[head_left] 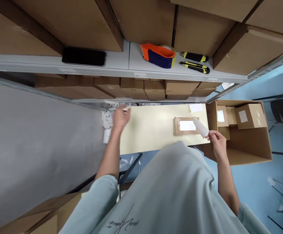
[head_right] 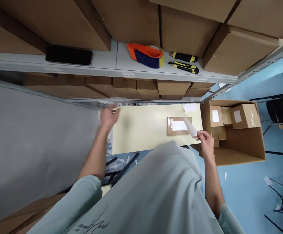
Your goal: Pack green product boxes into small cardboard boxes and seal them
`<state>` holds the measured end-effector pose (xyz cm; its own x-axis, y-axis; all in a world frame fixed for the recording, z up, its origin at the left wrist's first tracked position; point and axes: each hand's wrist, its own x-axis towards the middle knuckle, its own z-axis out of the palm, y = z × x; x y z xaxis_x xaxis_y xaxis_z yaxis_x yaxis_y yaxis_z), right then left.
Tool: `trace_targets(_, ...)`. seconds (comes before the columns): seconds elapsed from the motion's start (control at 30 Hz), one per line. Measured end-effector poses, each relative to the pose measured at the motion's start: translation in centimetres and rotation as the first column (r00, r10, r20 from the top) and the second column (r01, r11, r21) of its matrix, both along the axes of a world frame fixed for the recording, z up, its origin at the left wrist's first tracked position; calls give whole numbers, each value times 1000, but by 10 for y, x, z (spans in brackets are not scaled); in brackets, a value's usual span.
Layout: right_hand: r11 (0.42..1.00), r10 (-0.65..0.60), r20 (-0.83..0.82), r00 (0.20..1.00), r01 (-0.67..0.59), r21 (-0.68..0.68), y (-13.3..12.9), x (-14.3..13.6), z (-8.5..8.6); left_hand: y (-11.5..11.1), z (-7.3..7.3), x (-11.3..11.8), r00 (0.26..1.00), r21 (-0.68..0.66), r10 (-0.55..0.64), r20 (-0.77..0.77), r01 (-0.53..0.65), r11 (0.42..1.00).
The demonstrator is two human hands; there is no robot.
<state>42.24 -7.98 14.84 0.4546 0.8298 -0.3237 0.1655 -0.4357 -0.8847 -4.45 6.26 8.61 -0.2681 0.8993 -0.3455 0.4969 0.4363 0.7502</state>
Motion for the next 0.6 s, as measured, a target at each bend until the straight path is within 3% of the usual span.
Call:
trace_targets(0.1, 993, 27, 210, 977, -51, 108, 7, -12, 0, -25, -12, 96, 944, -32, -128, 303, 145, 989)
trace_targets(0.17, 966, 71, 379, 922, -158, 203, 10, -20, 1, -48, -10, 164, 755, -9, -187, 628, 247, 969)
trace_targets(0.23, 907, 124, 548, 827, -318, 274, 11, -25, -2, -68, 0, 217, 586, -15, -139, 798, 250, 968)
trace_targets(0.27, 874, 152, 619, 771, -397, 281, 11, -26, -4, -75, 5, 235, 538, -33, -96, 837, 224, 974)
trace_targets(0.33, 810, 205, 731, 651, -532, 247, 7, -24, -12, -82, 14, 258, 512, -82, -3, 859, 144, 986)
trace_targets(0.43, 749, 279, 810, 516, -645, 153, -1, -17, -27, -83, 16, 271, 553, -124, 81, 829, 42, 991)
trace_targets(0.5, 727, 342, 807, 481, -680, 97, -6, -12, -37, -83, 12, 274, 594, -136, 104, 797, 8, 991)
trace_targets(0.6, 691, 469, 732, 494, -722, 44, -11, -7, -47, -85, 1, 278, 655, -143, 123, 745, -23, 989)
